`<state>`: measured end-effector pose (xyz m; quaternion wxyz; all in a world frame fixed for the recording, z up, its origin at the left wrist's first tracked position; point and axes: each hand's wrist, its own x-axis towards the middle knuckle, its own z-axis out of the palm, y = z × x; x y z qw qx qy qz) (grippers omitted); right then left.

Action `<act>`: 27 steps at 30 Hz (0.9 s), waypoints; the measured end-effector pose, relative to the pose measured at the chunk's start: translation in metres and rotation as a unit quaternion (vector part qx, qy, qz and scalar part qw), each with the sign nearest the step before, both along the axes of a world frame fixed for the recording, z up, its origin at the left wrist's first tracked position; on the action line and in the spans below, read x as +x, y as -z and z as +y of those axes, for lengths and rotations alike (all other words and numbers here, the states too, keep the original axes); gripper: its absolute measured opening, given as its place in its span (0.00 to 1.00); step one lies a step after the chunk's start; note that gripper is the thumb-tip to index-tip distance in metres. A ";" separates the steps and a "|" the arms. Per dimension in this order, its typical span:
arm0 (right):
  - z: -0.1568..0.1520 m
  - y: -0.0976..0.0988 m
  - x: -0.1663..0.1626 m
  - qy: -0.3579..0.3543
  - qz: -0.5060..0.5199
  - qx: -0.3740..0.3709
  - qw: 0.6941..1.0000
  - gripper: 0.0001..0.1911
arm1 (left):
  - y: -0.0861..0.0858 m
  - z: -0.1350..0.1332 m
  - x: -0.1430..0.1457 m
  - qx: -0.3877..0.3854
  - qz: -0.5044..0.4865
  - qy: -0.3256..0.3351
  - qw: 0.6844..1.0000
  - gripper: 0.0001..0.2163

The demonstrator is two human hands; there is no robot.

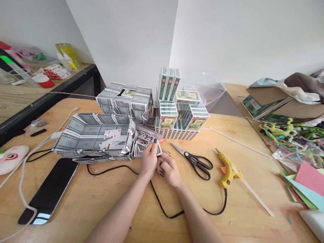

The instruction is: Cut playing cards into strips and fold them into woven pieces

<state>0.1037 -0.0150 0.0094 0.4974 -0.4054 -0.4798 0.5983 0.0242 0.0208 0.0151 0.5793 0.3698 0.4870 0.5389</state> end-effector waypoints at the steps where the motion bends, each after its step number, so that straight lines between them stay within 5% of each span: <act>1: 0.001 -0.001 0.001 -0.001 0.017 -0.011 1.000 0.07 | 0.000 -0.001 0.001 0.013 0.004 0.009 1.000 0.18; 5: 0.007 -0.008 0.009 0.048 0.002 -0.017 0.999 0.14 | 0.000 -0.004 0.004 0.050 -0.025 0.040 0.998 0.16; 8: 0.007 -0.009 0.014 0.139 -0.073 0.056 0.986 0.10 | 0.000 -0.004 0.005 0.043 -0.102 0.018 0.994 0.14; 12: 0.003 -0.008 0.020 0.279 -0.223 0.242 0.902 0.14 | -0.002 -0.003 0.005 0.003 -0.178 0.027 0.984 0.13; 15: 0.002 -0.007 0.019 0.230 -0.351 0.334 0.844 0.24 | -0.003 -0.004 0.005 -0.021 -0.186 0.050 0.981 0.15; 20: 0.003 -0.006 0.005 0.170 -0.494 0.373 0.767 0.30 | -0.004 -0.005 -0.002 -0.048 -0.213 0.106 0.970 0.16; 27: -0.001 0.000 -0.006 0.193 -0.497 0.396 0.748 0.29 | -0.005 -0.007 -0.008 -0.073 -0.210 0.146 0.964 0.18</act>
